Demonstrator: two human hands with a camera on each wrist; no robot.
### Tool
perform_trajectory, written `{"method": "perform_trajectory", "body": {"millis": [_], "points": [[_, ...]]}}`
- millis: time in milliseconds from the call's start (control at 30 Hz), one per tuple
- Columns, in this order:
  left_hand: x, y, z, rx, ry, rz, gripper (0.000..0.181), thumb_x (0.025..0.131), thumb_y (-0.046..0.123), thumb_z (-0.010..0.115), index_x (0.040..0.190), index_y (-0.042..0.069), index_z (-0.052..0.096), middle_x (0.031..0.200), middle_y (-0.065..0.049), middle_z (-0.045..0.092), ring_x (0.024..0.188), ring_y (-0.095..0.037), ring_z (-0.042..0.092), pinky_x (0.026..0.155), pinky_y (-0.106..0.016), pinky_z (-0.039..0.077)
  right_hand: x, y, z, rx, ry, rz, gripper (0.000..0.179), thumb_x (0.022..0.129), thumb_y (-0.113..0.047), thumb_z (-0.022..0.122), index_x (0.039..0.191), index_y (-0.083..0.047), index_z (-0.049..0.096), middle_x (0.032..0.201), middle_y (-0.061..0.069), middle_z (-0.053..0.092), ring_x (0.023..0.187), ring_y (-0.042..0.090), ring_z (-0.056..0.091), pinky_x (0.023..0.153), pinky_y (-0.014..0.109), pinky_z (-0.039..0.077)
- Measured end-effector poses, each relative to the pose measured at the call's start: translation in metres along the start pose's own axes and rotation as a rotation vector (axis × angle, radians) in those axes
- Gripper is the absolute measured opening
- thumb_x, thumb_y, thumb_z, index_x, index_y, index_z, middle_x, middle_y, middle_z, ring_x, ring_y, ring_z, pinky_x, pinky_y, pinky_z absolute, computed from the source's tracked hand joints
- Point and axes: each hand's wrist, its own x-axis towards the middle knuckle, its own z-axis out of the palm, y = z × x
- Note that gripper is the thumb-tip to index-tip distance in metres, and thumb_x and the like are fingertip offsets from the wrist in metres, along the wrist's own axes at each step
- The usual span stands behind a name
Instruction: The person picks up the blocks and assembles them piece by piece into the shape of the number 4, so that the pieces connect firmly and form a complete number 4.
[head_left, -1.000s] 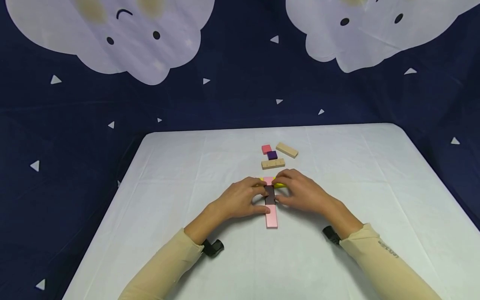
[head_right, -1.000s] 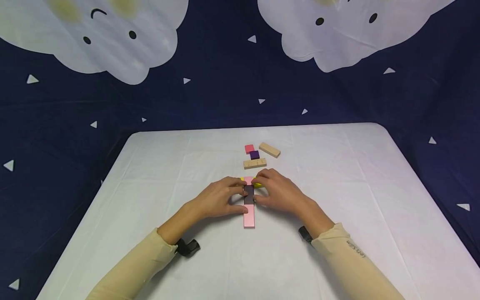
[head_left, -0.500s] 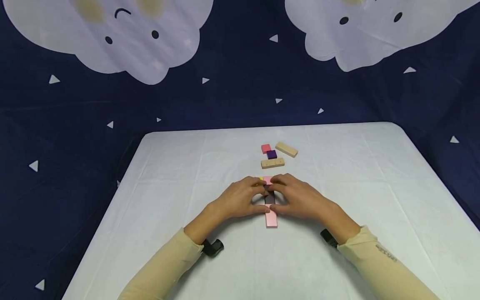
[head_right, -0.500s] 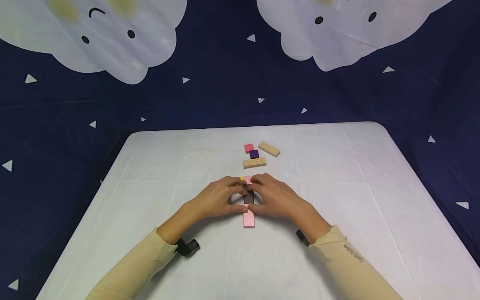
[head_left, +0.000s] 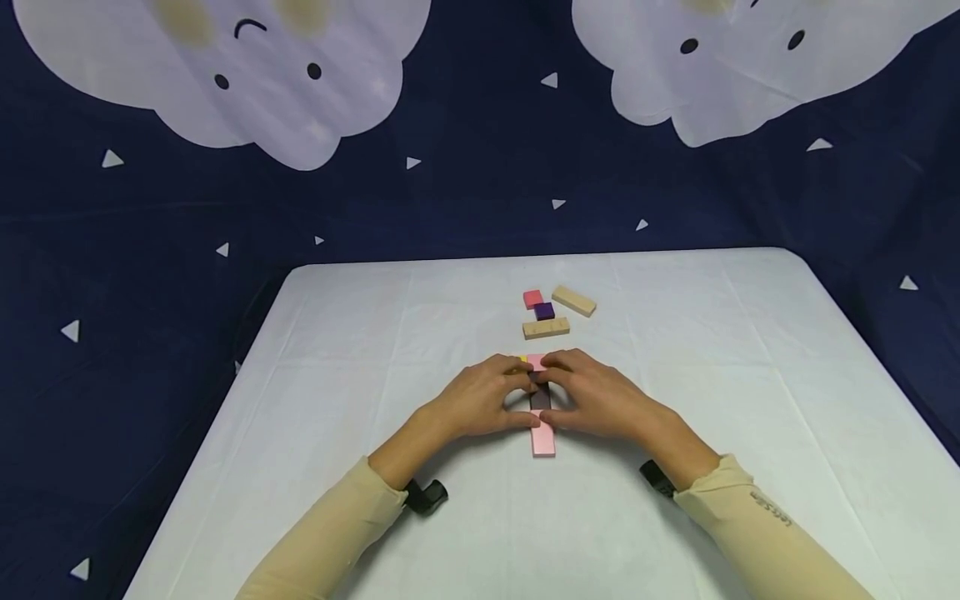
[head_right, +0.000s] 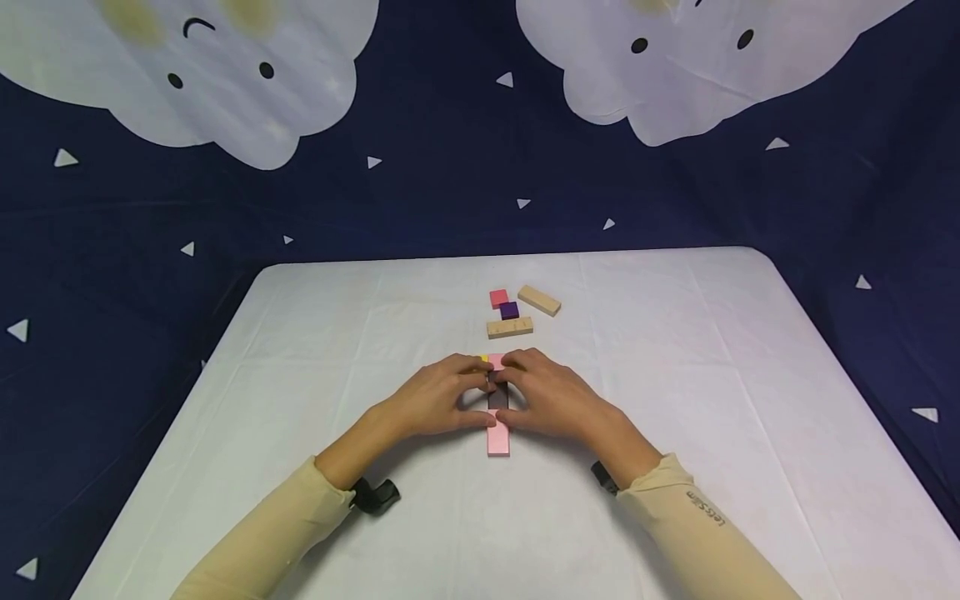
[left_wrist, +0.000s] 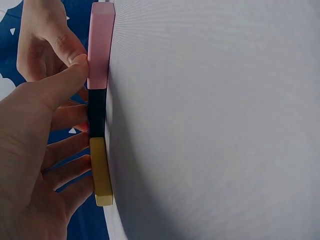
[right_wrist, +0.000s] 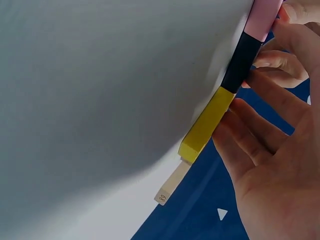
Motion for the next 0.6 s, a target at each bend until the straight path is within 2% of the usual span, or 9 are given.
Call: {"method": "perform_trajectory", "body": {"millis": [200,467,600], "points": [[0.001,0.001,0.000,-0.007,-0.001,-0.002,0.050,0.075,0.063,0.054,0.104,0.024,0.063,0.122,0.001,0.049,0.114,-0.014,0.041,0.082,-0.037,0.044,0.003,0.001,-0.005,0.034,0.014,0.013,0.044,0.077,-0.050,0.061,0.111,-0.022,0.061,0.122,-0.004,0.046,0.115,0.012,0.037,0.087,0.039,0.039],[0.001,0.002,-0.001,0.008,-0.009,-0.022,0.051,0.073,0.064,0.055,0.102,0.023,0.064,0.121,0.000,0.050,0.113,-0.014,0.042,0.083,-0.035,0.043,0.017,0.020,-0.021,0.102,0.076,0.144,0.030,0.083,-0.034,0.060,0.107,-0.016,0.062,0.117,-0.003,0.050,0.113,0.018,0.042,0.093,0.041,0.033],[0.001,0.001,-0.001,0.009,-0.009,-0.025,0.051,0.073,0.064,0.055,0.103,0.024,0.064,0.121,0.000,0.050,0.113,-0.014,0.042,0.084,-0.035,0.043,0.026,0.032,-0.023,0.104,0.103,0.179,0.027,0.082,-0.027,0.061,0.105,-0.014,0.062,0.112,-0.004,0.052,0.111,0.017,0.044,0.094,0.039,0.033]]}}
